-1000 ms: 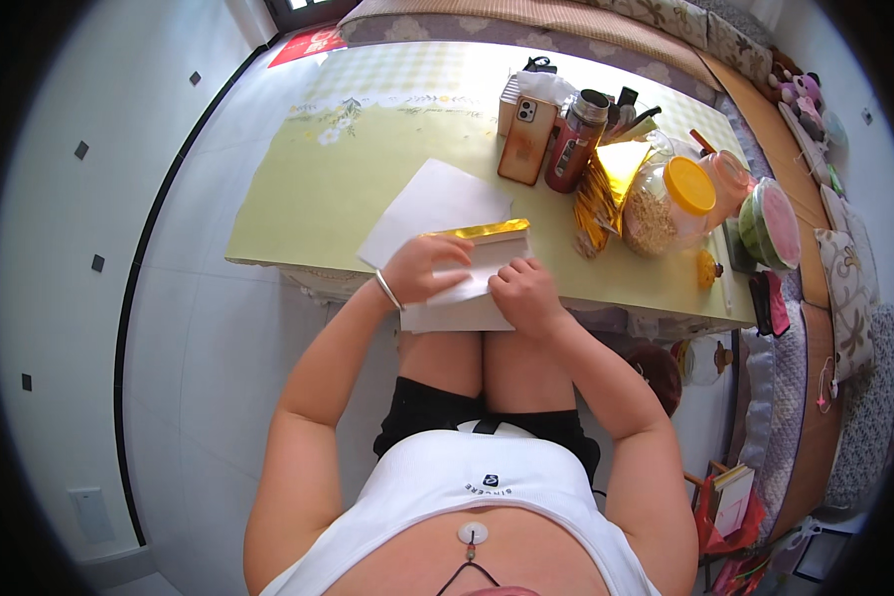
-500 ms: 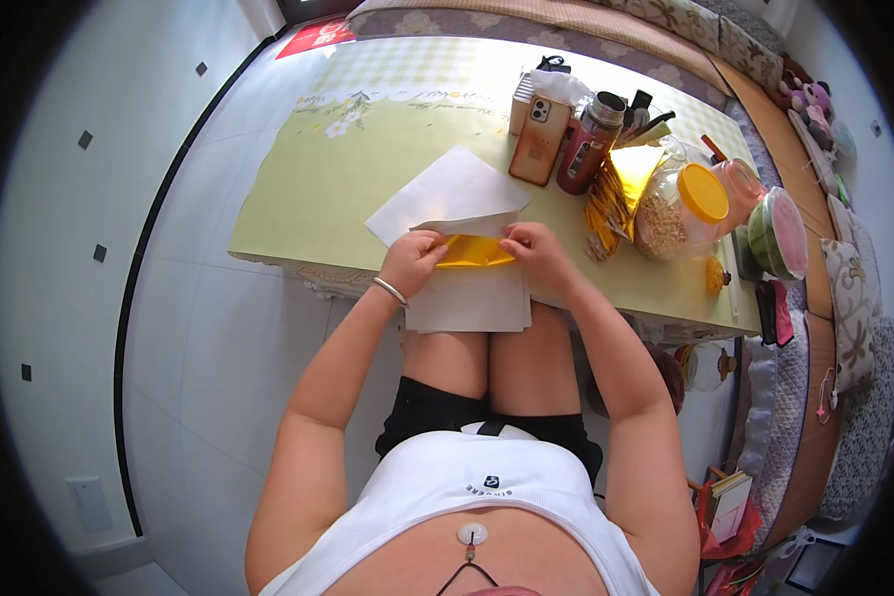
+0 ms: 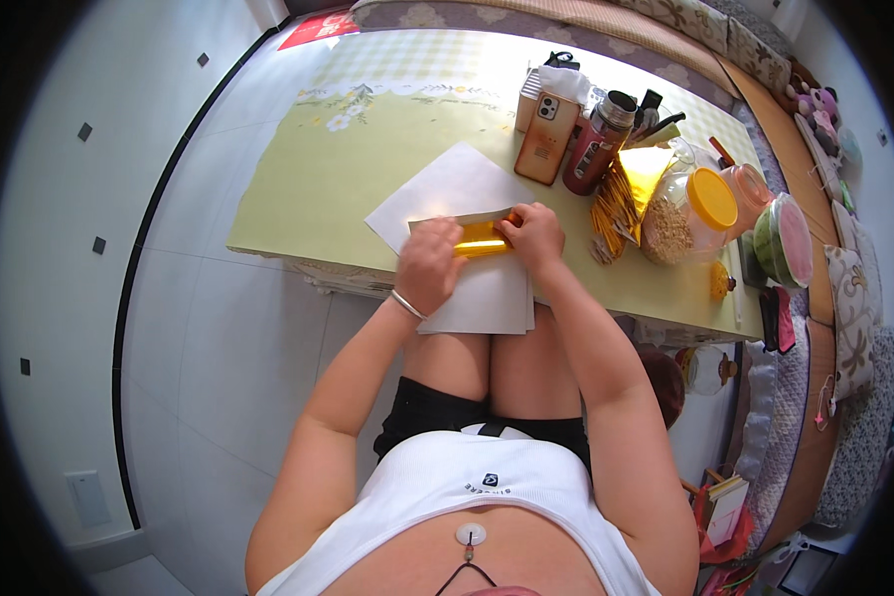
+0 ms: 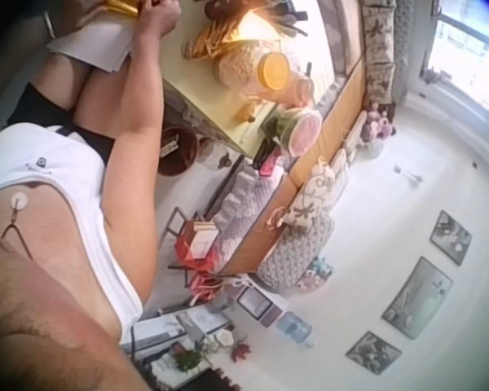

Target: The person sits on the floor and folds a sheet of yellow paper into a smaller rectangular shape. They repeatedly fold the paper in half, crease the edges, and adjust the alignment using both hands.

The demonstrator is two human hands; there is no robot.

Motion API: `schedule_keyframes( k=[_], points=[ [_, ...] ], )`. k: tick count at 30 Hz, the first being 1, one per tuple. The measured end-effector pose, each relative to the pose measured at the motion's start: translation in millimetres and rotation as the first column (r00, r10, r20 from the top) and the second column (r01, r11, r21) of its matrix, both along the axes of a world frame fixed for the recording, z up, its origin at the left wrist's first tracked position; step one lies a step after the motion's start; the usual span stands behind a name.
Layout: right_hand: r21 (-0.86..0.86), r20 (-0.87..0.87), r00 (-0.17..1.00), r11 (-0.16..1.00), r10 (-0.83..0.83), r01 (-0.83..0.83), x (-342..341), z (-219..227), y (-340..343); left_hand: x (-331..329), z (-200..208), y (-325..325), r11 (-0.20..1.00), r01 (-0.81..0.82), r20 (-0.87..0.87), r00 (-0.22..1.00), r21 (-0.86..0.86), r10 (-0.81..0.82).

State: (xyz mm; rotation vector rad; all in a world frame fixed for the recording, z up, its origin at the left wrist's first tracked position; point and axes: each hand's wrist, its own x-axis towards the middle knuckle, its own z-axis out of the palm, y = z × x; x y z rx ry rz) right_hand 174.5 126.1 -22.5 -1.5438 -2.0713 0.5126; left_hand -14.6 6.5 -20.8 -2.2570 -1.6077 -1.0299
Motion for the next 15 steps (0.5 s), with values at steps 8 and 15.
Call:
schedule_keyframes(
  k=[8,15],
  points=[
    [0.003,0.015,0.999,0.999,-0.037,0.037,-4.9,-0.5,-0.5,32.5,-10.5,-15.7,0.903,-0.187,-0.290,0.954,-0.386,0.074],
    [0.046,0.027,0.998,0.998,-0.055,0.053,-4.5,-9.7,3.8,34.3,-11.6,-16.8,0.899,-0.202,-0.306,0.949,-0.388,0.081]
  ],
)
